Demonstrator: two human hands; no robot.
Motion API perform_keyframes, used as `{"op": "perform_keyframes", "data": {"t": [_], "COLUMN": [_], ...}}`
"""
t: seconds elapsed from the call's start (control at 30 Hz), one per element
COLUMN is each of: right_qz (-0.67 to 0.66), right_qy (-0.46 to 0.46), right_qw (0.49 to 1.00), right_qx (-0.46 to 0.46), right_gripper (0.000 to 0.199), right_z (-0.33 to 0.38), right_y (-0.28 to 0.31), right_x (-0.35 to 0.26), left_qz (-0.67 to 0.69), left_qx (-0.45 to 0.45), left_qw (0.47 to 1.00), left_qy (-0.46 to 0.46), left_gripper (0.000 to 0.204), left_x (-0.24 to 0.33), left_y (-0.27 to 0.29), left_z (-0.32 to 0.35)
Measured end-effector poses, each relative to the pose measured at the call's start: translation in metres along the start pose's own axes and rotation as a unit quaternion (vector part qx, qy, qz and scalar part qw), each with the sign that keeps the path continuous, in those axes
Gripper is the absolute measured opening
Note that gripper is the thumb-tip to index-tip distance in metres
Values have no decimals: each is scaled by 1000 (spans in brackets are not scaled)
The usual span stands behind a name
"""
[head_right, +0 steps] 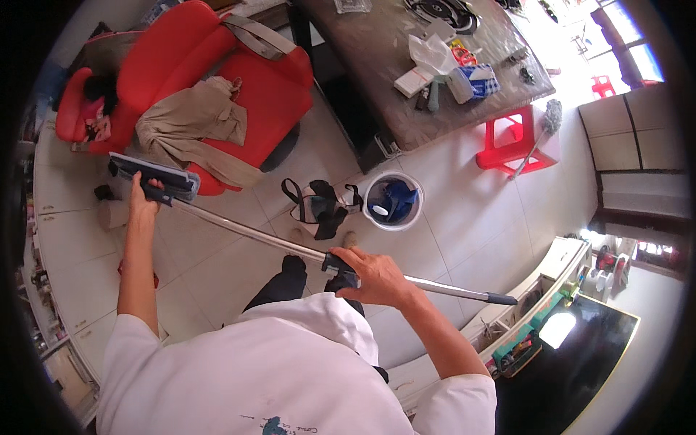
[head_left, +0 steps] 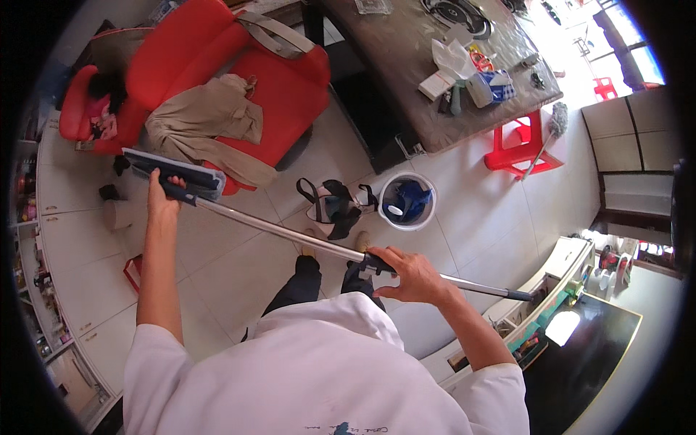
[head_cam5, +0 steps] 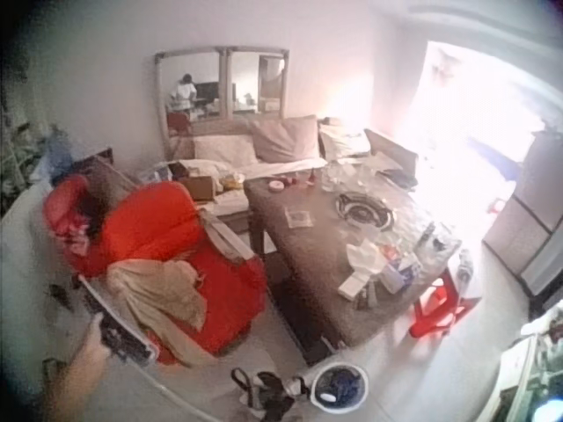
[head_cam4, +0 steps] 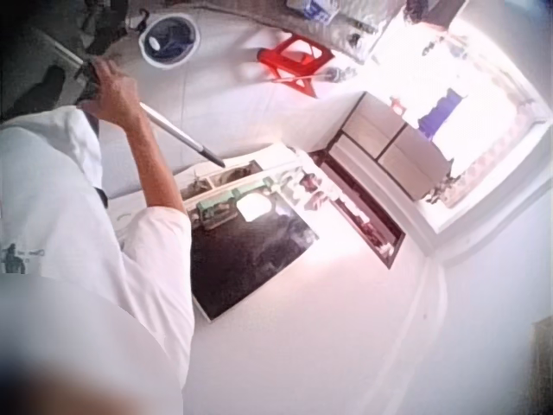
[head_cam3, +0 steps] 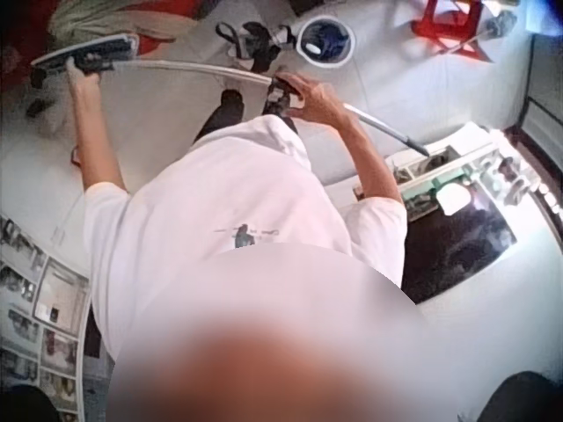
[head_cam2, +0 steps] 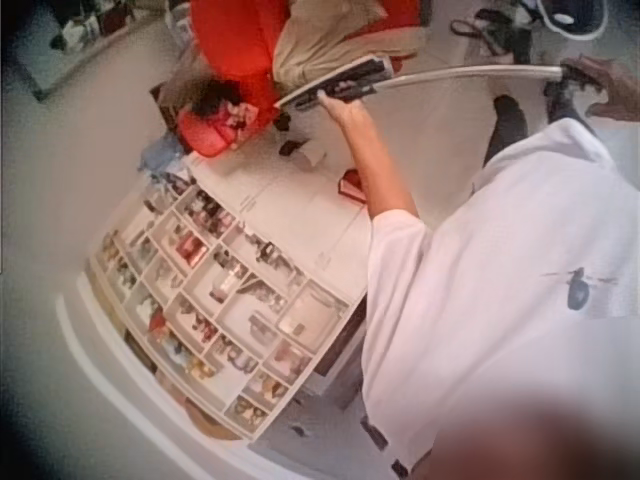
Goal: The person assembles a flat mop by attaching the mop head to the handle, then places the mop into a bag and picks up a bucket.
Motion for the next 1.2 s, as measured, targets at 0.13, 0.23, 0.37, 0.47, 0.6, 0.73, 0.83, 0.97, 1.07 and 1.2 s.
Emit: {"op": "perform_keyframes", "data": {"t": [0.13,0.23,0.37,0.47,0.6,0.73,0.83,0.97,1.07,1.2], "right_qz": [116,145,127,54,-43,-65,-97,-168,-202,-98], "right_qy": [-17,-20,8,32,28,28,36,13,6,-48], "right_qw": [990,984,987,992,991,986,978,968,962,975], "right_qx": [84,101,100,105,124,150,178,183,184,193], "right_gripper": [69,63,56,47,41,42,41,37,32,41], "right_z": [6,-1,-15,-31,-52,-71,-84,-89,-91,-92], "right_y": [20,10,-4,-6,-10,-9,-10,-10,-14,-12], "right_x": [-16,-21,-34,-47,-60,-78,-84,-84,-81,-88], "left_qz": [5,20,28,44,28,35,25,13,10,21], "left_qx": [-19,-51,-38,-57,-49,-91,-99,-140,-142,-155], "left_qw": [999,998,999,997,998,995,993,989,989,987], "left_qy": [-36,-38,-24,-2,17,37,64,54,47,36], "left_gripper": [25,26,26,24,23,23,23,23,23,23], "left_x": [6,-1,-18,-45,-74,-98,-119,-118,-116,-114], "left_y": [-8,-11,-18,-40,-60,-78,-84,-94,-96,-95], "left_z": [-2,-10,-2,24,70,105,136,151,152,147]}}
Point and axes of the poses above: each hand's wrist, its own z-axis away from the middle knuckle, its own y-axis out of the back of the hand, x = y × z, the point moved 9 cm from there along -z, towards the middle knuckle, and after that the axes turned 7 degrees about -x, right-handed, at the moved point
